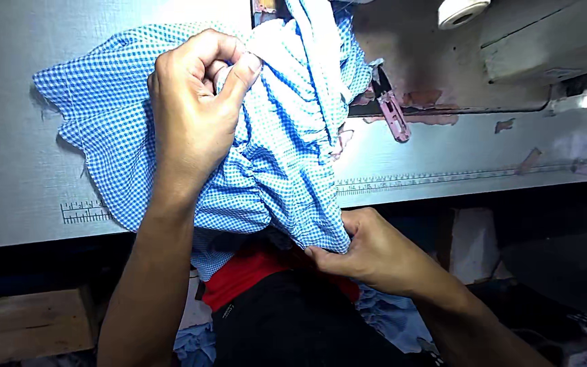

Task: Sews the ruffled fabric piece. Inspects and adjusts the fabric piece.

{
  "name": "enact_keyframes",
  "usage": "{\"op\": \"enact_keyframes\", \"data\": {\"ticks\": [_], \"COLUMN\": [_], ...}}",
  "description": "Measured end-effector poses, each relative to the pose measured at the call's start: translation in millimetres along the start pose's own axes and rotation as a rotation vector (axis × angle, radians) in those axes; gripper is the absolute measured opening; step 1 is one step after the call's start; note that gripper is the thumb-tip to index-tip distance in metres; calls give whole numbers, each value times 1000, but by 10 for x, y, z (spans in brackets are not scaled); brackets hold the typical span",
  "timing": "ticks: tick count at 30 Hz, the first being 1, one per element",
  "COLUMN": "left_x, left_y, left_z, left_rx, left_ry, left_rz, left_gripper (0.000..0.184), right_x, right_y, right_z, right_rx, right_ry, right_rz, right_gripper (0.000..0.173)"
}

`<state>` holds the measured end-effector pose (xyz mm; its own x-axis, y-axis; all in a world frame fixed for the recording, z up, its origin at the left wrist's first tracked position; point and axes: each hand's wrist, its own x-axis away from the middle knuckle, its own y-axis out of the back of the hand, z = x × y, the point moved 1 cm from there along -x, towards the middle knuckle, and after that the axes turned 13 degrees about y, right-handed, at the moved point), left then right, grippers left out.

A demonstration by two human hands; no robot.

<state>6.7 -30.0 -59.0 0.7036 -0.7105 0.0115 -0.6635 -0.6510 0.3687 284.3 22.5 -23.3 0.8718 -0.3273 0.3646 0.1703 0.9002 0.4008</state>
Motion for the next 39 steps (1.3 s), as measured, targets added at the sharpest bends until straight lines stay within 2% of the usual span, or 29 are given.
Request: {"op": "enact_keyframes", "data": {"ticks": [13,39], "left_x": [3,18], "left_y": [69,37], "left_z": [8,-21], "left_rx": [21,61], "left_ry": [-32,-38], "left_rz": [102,41], "left_gripper": [7,8], "right_x": [10,-18], "right_y": [-20,-51], "right_z": [-28,-89], "right_rx": [42,-60], "right_ry": [33,41], "right_rz": [-84,-113], "right_gripper": [17,15]}}
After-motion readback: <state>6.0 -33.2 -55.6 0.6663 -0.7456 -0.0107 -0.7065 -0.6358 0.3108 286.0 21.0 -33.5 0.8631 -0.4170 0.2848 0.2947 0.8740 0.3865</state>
